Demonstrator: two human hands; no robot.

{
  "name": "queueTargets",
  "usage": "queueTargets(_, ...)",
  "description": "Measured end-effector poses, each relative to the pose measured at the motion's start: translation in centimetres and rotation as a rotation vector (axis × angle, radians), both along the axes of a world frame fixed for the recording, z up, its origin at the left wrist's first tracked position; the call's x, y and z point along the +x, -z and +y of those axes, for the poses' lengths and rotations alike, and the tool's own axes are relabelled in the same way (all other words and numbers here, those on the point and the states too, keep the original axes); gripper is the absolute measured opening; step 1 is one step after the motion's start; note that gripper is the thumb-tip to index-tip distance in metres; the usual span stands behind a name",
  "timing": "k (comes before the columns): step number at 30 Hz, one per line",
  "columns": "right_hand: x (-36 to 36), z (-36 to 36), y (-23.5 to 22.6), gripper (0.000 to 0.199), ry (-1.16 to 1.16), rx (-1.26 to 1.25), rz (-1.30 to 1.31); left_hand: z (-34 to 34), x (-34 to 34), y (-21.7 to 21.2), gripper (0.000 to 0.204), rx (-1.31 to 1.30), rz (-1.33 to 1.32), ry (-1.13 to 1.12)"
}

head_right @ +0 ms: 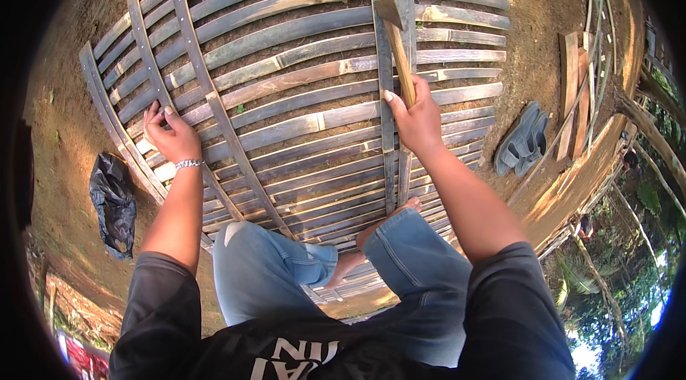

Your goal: The person sits on the ground and uses a hammer to drive nails into a wooden slat structure. They repeatedly pick up nails from a black plastic bag and secure them into the wooden frame.

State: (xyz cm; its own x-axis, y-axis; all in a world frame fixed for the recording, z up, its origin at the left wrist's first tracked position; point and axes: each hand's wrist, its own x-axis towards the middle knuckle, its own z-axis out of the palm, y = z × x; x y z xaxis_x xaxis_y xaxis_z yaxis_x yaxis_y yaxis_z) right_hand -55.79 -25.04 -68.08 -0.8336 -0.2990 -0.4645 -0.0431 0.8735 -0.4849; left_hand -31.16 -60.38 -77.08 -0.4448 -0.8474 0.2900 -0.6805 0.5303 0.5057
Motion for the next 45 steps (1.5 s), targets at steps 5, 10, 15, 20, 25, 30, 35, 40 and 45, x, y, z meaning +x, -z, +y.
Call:
queueTargets(5,-2.4,1.8,-0.9,0.049,-0.131,-0.063,-0.064,-0.4,0.0,0.8,0.013,-0.005,0.011,-0.008)
queueTargets(10,-3.9,2.9,-3.1,0.043,-0.019,-0.028,-0.283,0.3,-0.3,0.1,0.015,-0.038,-0.014,0.022)
queueTargets(15,-1.6,2.1,-4.2,0.042,-0.022,-0.108,-0.353,0.4,0.0,0.0,0.013,-0.023,-0.03,-0.026)
queueTargets(20,1.7,-1.6,-2.5,0.04,-0.136,-0.345,-0.34,0.5,-0.6,-0.3,0.014,-0.017,-0.004,-0.032)
queueTargets(25,5.7,-7.5,-2.1,0.042,-0.459,-0.367,-0.272,0.5,-0.6,-1.1,0.015,-0.009,0.017,-0.086)
queueTargets(30,9.7,-12.0,-1.3,0.045,-0.578,-0.332,-0.33,0.5,-0.3,-1.0,0.02,0.035,0.027,-0.12)
queueTargets(35,11.4,-15.9,-4.0,0.046,-0.591,-0.304,-0.368,1.0,0.4,-1.6,0.052,0.122,0.009,-0.273)
queueTargets(40,11.7,-15.5,-3.6,0.047,-0.555,-0.286,-0.341,1.5,0.8,-1.7,0.065,0.289,-0.348,-0.308)
queueTargets(45,11.6,-17.7,-4.5,0.048,-0.681,-0.179,-0.306,1.5,0.4,-3.3,0.065,0.323,-0.35,-0.355)
